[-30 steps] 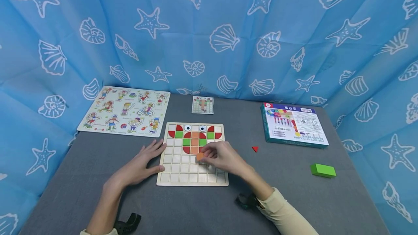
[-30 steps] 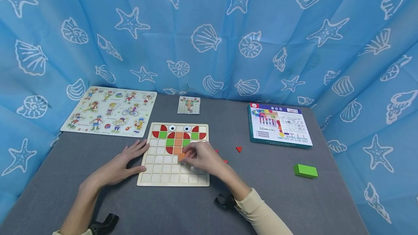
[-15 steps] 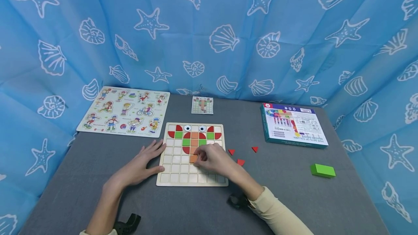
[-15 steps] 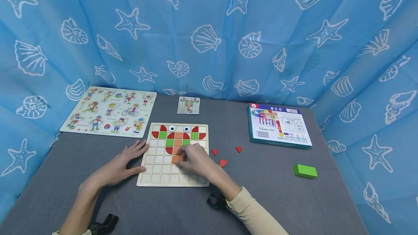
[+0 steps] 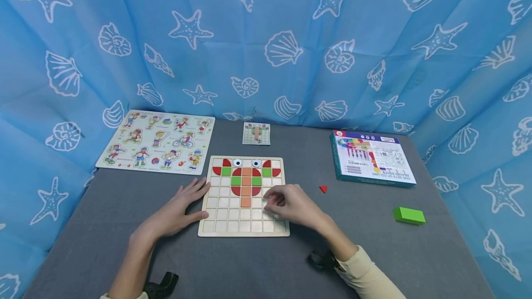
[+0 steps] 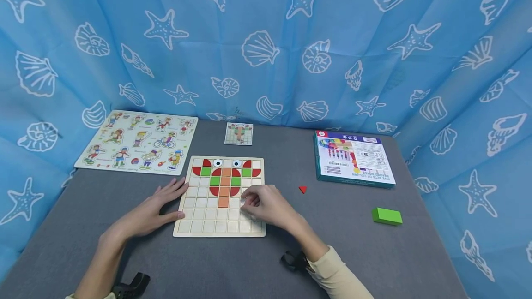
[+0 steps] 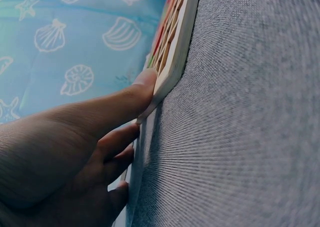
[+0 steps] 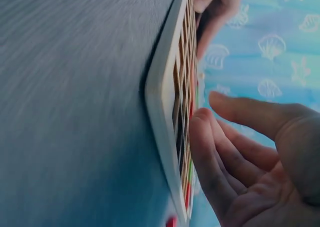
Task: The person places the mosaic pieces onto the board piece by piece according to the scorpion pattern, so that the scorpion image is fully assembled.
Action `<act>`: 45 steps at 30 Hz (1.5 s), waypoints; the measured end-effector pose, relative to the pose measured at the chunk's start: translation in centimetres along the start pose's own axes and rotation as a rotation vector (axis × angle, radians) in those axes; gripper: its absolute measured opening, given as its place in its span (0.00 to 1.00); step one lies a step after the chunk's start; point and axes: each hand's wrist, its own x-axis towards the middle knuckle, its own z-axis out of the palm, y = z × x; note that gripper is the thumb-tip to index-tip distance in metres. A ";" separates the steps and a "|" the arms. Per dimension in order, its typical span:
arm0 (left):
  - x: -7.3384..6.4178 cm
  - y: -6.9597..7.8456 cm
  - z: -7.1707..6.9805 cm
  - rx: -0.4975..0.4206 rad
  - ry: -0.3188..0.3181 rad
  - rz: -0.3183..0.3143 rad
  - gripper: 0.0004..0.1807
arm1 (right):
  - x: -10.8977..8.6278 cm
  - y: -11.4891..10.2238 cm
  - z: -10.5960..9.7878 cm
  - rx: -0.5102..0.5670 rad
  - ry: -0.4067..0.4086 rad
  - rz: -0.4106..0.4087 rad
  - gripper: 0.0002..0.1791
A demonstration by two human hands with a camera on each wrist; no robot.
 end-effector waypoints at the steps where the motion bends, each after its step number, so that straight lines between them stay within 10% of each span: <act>1: 0.0 0.0 0.0 0.005 -0.001 -0.002 0.46 | -0.4 0.3 -0.4 0.009 -0.007 0.006 0.11; 18: 0.0 -0.1 0.0 0.011 -0.002 -0.004 0.46 | -5.1 4.5 -4.3 -0.236 0.081 0.145 0.13; 45: -0.1 -0.2 0.1 0.005 -0.005 -0.005 0.45 | -2.8 0.9 -2.6 -0.030 0.050 0.028 0.08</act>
